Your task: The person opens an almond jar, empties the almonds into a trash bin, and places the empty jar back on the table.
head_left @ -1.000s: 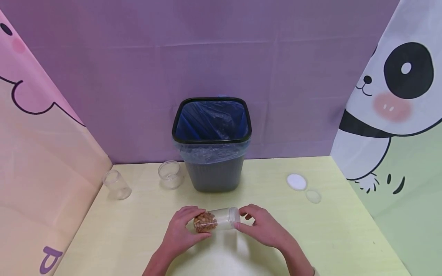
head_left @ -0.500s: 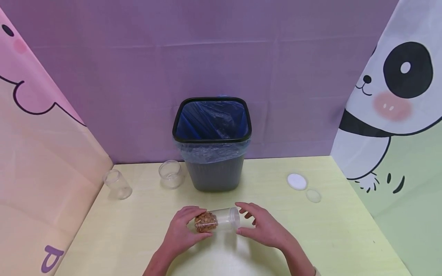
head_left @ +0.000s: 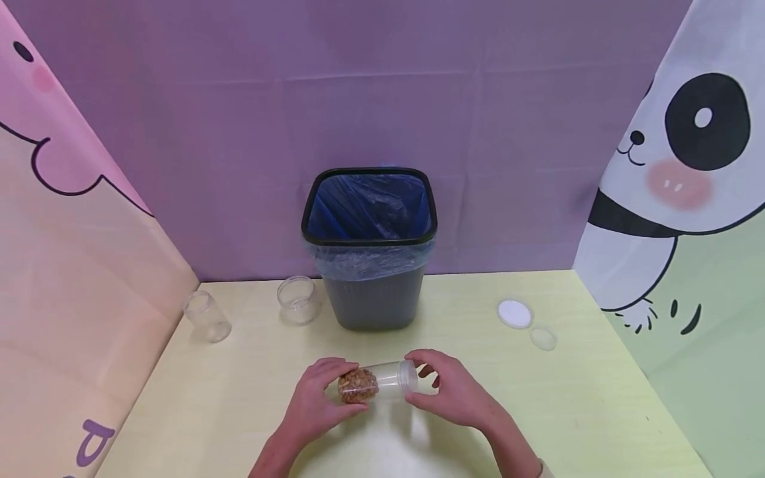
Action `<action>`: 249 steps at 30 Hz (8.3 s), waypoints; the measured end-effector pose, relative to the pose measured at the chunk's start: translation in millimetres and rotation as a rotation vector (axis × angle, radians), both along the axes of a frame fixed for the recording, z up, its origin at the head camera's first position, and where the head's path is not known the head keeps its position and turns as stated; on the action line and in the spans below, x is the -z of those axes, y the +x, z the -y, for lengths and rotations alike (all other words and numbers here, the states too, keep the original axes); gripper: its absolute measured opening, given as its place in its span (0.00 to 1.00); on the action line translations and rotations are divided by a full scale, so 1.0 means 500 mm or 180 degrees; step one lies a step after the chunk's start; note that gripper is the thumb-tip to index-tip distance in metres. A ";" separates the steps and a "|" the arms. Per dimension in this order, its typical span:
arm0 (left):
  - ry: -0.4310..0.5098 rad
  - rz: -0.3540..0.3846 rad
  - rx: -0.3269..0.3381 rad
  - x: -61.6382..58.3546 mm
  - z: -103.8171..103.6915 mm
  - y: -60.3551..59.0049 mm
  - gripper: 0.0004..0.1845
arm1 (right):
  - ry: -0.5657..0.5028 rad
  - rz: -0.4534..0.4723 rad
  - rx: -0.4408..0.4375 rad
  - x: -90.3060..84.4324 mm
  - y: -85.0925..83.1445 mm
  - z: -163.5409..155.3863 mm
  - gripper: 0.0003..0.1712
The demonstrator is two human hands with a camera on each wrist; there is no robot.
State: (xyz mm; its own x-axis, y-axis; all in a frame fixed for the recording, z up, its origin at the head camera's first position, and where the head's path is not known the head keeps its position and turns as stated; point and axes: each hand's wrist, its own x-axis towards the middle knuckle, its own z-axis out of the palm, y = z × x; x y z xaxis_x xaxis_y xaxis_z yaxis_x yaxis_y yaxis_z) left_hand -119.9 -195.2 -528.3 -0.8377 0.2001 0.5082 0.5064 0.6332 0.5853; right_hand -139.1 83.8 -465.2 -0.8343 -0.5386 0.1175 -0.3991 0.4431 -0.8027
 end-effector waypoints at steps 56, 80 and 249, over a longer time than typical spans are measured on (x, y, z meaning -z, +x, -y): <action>-0.0037 0.0210 -0.0147 0.011 0.030 0.006 0.34 | 0.0920 -0.0970 0.1363 0.045 -0.132 -0.182 0.29; 0.0044 0.0225 -0.0094 0.011 0.030 0.020 0.35 | 0.1548 -0.0502 0.1743 0.088 -0.159 -0.278 0.32; 0.0053 0.0028 0.0178 -0.292 0.180 -0.089 0.37 | -0.0951 0.1203 0.1195 -0.280 -0.367 0.027 0.31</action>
State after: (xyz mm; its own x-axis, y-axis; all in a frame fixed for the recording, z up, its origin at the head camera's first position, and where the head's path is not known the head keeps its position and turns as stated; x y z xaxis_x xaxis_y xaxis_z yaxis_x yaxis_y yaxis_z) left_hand -164.4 -285.2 -382.4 -0.8299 0.2382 0.5045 0.5354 0.5942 0.6002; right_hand -322.7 70.1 -325.1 -0.9742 -0.1891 -0.1230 0.0773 0.2322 -0.9696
